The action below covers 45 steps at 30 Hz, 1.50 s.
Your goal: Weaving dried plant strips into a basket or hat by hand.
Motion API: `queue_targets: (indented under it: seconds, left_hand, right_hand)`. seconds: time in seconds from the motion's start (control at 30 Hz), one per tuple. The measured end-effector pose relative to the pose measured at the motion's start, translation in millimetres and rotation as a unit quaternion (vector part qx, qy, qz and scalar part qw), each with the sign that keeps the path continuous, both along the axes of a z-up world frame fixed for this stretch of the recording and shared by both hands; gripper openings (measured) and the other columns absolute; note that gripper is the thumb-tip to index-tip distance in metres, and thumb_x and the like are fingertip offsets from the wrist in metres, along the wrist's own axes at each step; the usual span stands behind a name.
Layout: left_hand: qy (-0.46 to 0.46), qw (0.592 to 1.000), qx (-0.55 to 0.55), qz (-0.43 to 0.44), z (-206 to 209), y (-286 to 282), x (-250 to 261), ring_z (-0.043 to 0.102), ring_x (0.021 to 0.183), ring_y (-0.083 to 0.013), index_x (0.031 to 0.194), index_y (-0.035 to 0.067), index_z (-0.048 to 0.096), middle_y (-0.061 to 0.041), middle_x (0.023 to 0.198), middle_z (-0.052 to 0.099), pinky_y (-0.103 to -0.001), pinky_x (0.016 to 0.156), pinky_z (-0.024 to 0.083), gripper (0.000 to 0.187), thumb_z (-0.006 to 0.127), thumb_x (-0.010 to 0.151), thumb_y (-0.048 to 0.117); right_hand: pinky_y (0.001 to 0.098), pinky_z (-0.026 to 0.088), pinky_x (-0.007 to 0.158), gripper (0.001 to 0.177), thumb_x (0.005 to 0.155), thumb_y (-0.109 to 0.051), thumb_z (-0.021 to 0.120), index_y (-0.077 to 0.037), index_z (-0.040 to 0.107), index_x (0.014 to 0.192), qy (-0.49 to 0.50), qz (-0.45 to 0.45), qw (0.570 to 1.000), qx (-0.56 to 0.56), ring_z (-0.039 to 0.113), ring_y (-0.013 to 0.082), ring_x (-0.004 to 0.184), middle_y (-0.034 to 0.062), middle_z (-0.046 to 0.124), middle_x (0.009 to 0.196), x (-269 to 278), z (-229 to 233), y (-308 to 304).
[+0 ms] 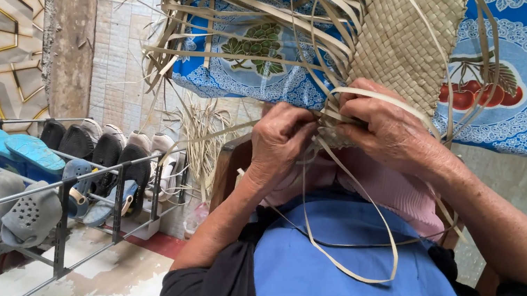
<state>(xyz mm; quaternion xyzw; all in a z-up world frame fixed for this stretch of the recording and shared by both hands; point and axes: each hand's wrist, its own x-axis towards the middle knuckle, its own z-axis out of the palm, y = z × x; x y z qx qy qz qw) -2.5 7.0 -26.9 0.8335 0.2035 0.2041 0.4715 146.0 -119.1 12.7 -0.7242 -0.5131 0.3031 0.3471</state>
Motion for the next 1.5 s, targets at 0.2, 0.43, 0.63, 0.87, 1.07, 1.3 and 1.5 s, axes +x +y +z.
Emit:
queue_targets:
  seconds: [0.2,0.43,0.63,0.87,1.07,1.3,1.5]
  left_hand:
    - [-0.027,0.999,0.024,0.018,28,-6,-2,0.061,0.068,-0.0241,0.09,0.009,0.062,-0.008,0.075,0.059,-0.031,0.063,0.05,0.01,0.054,0.084,0.01]
    - [-0.082,0.981,0.168,0.047,28,-8,28,0.049,0.062,-0.0155,0.095,0.005,0.057,-0.005,0.072,0.049,-0.027,0.057,0.046,0.037,0.065,0.076,0.037]
    - [-0.122,0.987,0.068,0.076,48,50,70,0.047,0.04,-0.0132,0.078,0.003,0.062,-0.007,0.055,0.054,-0.023,0.04,0.041,0.011,0.053,0.083,0.007]
    - [-0.119,0.961,-0.009,0.249,25,94,37,0.049,0.046,-0.0109,0.108,0.002,0.041,-0.006,0.066,0.05,-0.019,0.039,0.038,0.038,0.065,0.079,0.006]
    - [-0.007,0.998,-0.064,0.011,49,12,-17,0.053,0.045,-0.0114,0.077,0.006,0.062,-0.006,0.06,0.059,-0.019,0.041,0.042,0.012,0.056,0.085,0.011]
    - [0.127,0.823,-0.538,-0.131,43,-24,-38,0.06,0.09,-0.0252,0.11,-0.012,0.049,-0.027,0.097,0.059,-0.031,0.08,0.051,0.046,0.052,0.088,0.028]
    - [-0.049,0.717,-0.695,-0.018,74,-18,-25,0.063,0.084,-0.0294,0.087,0.005,0.058,-0.01,0.081,0.06,-0.039,0.075,0.054,0.032,0.05,0.088,0.035]
  right_hand:
    - [0.038,0.044,0.081,0.019,0.076,-0.015,0.065,-0.001,0.06,0.088,-0.075,-0.082,0.986,0.127,0.048,0.0275,0.097,0.0144,0.044,0.105,-16,31,-7]
    - [0.0388,0.047,0.076,0.01,0.077,-0.016,0.065,-0.014,0.061,0.087,-0.144,-0.113,0.97,0.163,0.056,0.0269,0.087,0.0057,0.056,0.092,-14,-35,-31]
    - [0.0332,0.049,0.065,0.007,0.075,-0.006,0.064,-0.01,0.061,0.078,-0.103,-0.106,0.967,0.206,0.058,0.0235,0.074,0.0049,0.06,0.081,-12,-30,-27]
    - [0.0389,0.046,0.076,0.035,0.073,-0.028,0.068,-0.006,0.058,0.098,-0.126,-0.151,0.961,0.194,0.057,0.0308,0.088,0.0124,0.058,0.093,-21,-2,-31]
    - [0.0449,0.035,0.088,0.103,0.05,-0.051,0.071,-0.005,0.032,0.134,-0.349,-0.081,0.934,-0.001,0.039,0.0356,0.117,0.024,0.038,0.129,-49,-8,-36]
    - [0.035,0.05,0.068,0.047,0.067,-0.019,0.06,-0.015,0.05,0.113,-0.307,-0.11,0.945,0.004,0.061,0.0244,0.084,0.0067,0.058,0.091,-32,-49,-61]
    - [0.0321,0.049,0.055,0.029,0.071,-0.022,0.061,-0.01,0.06,0.098,-0.344,-0.116,0.903,0.229,0.057,0.0222,0.06,0.0044,0.053,0.072,-42,-30,-78]
